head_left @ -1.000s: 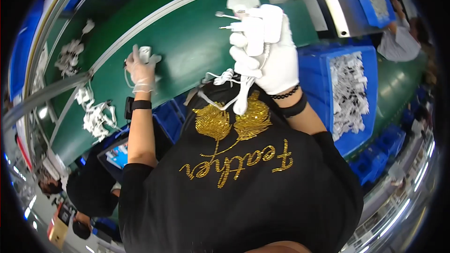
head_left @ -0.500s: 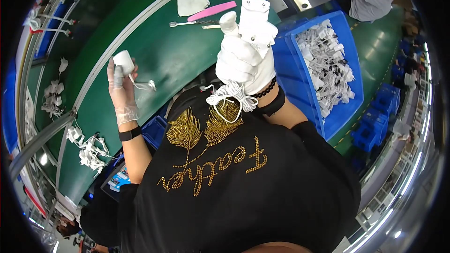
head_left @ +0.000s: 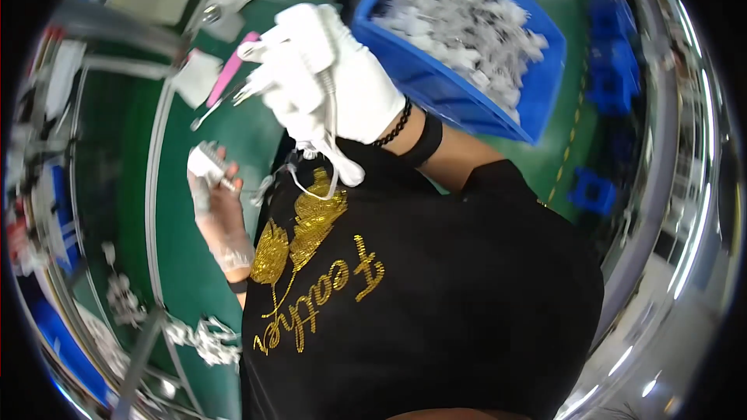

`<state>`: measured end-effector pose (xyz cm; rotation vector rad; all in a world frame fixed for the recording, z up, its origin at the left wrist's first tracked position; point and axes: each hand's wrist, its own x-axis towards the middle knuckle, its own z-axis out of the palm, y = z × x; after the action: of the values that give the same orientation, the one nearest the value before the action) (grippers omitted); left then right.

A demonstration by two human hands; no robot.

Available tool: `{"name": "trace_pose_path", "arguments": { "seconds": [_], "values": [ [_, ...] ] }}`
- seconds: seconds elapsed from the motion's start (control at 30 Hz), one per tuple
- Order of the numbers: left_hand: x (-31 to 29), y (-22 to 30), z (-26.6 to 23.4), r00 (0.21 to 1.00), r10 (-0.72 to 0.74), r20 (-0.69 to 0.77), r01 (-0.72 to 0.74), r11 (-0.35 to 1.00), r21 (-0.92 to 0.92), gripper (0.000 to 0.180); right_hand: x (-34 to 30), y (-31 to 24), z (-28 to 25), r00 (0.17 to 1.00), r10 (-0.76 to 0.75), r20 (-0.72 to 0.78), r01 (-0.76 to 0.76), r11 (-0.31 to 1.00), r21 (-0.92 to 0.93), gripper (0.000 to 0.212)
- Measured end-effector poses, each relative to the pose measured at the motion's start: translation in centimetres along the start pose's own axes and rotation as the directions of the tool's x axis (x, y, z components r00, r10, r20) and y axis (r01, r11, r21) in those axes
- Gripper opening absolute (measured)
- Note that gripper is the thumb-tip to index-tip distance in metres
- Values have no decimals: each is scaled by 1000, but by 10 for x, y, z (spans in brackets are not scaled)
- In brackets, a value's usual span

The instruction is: The person picks up power adapters from the table, inspects them by turning them over in their hands, and places them into a blue bin.

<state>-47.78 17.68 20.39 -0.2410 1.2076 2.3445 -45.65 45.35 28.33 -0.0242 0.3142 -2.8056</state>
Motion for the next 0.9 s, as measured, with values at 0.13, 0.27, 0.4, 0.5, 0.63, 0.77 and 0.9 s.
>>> {"name": "trace_pose_path", "arguments": {
  "seconds": [0.13,0.27,0.4,0.5,0.63,0.77,0.9],
  "values": [
    [4,-5,3,995,-100,-32,102,991,89,67,-52,-62,15,987,-157,-44,118,877,-467,61],
    [15,-9,5,997,-77,16,71,970,233,75,-86,-114,62,973,-98,209,103,995,-10,58],
    [19,0,29,998,-18,62,1,964,265,84,-116,-182,80,812,-575,95,-8,-174,-985,52],
    [21,10,65,992,-44,115,29,991,130,85,-173,-223,28,804,-568,-173,-545,-589,-597,62],
    [18,20,83,989,21,147,-30,998,58,86,-231,-225,-97,801,-529,-279,-597,-736,-319,51],
    [15,27,74,976,36,217,-26,999,-48,82,-245,-180,-161,701,-539,-467,-682,-698,-217,46],
    [3,35,75,984,49,168,-47,999,-20,81,-159,-143,-119,859,-480,-178,-509,-763,-400,47]
  ]
}}
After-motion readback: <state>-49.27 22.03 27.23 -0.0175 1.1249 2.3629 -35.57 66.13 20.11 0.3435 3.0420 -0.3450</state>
